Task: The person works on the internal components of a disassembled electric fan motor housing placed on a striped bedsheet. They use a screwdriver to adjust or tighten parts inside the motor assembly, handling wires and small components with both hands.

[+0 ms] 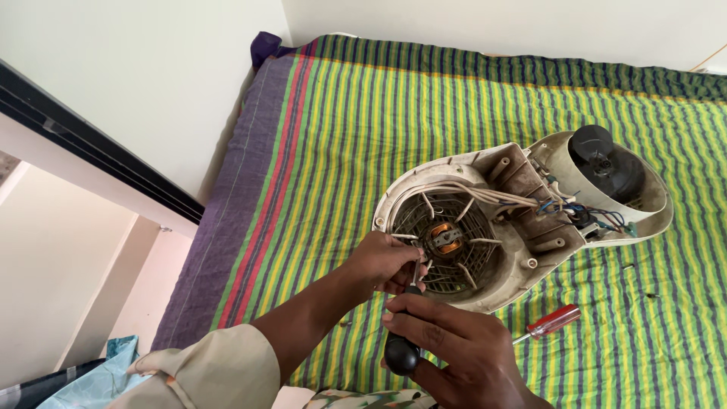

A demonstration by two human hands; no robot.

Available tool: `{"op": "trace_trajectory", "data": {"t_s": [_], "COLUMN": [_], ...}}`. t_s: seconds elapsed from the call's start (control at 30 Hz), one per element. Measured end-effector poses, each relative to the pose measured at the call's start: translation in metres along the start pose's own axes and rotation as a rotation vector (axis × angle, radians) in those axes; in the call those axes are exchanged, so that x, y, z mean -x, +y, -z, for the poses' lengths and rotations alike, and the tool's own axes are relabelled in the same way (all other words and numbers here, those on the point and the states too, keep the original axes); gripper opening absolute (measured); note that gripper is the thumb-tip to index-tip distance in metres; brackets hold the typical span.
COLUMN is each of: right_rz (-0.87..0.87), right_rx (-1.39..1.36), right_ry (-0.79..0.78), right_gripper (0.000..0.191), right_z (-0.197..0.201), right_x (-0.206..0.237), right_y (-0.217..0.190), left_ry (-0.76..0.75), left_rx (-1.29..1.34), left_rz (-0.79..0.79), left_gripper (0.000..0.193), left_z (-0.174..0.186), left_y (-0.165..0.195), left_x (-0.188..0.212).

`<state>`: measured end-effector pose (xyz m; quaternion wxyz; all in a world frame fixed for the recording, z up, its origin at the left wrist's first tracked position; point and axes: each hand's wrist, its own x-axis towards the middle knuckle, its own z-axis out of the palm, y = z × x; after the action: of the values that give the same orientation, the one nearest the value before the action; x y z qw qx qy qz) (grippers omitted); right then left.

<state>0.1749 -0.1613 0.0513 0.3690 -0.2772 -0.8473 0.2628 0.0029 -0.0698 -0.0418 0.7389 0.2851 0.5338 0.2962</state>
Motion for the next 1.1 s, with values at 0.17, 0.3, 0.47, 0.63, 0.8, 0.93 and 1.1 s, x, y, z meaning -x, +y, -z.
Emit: {"op": "trace_trajectory", "data": {"t_s": [0.17, 0.3, 0.47, 0.63, 0.8, 0.93, 1.1], "right_rz": [-0.02, -0.014, -0.029, -0.09, -0.086, -0.204, -0.178], "right_rx": [-0.013, -0.025, -0.009, -0.07, -0.077, -0.148, -0.091], "right_ry": [0.023, 0.011, -0.032, 0.012, -0.006, -0.043, -0.009], "right_gripper": [0.041, 0.041, 0.043, 0.045, 0.054, 0.043, 0.033], "right_z": [0.001, 0.0, -0.003, -0.001, -0.003, -0.008, -0.008], "right_x": [0.003, 0.005, 0.006, 0.009, 0.011, 0.014, 0.012], "right_y": [-0.001, 0.001, 0.004, 0.001, 0.003, 0.003, 0.005], "left_ry": [0.017, 0.008, -0.014, -0.005, 0.021, 0.044, 0.061], "left_rx": [-0.013, -0.012, -0.011, 0.002, -0.015, -0.029, -0.061], "left_rz": [0.006, 0.0, -0.026, -0.062, -0.047, -0.034, -0.054], "left_gripper": [0.022, 0.021, 0.022, 0.021, 0.021, 0.02, 0.022], "left_z": [0.0, -0.002, -0.001, -0.002, -0.003, -0.004, -0.007], "left_y": [0.004, 0.007, 0.006, 0.003, 0.004, 0.007, 0.009], "left_x": [0.006, 0.009, 0.011, 0.01, 0.011, 0.014, 0.018]}}
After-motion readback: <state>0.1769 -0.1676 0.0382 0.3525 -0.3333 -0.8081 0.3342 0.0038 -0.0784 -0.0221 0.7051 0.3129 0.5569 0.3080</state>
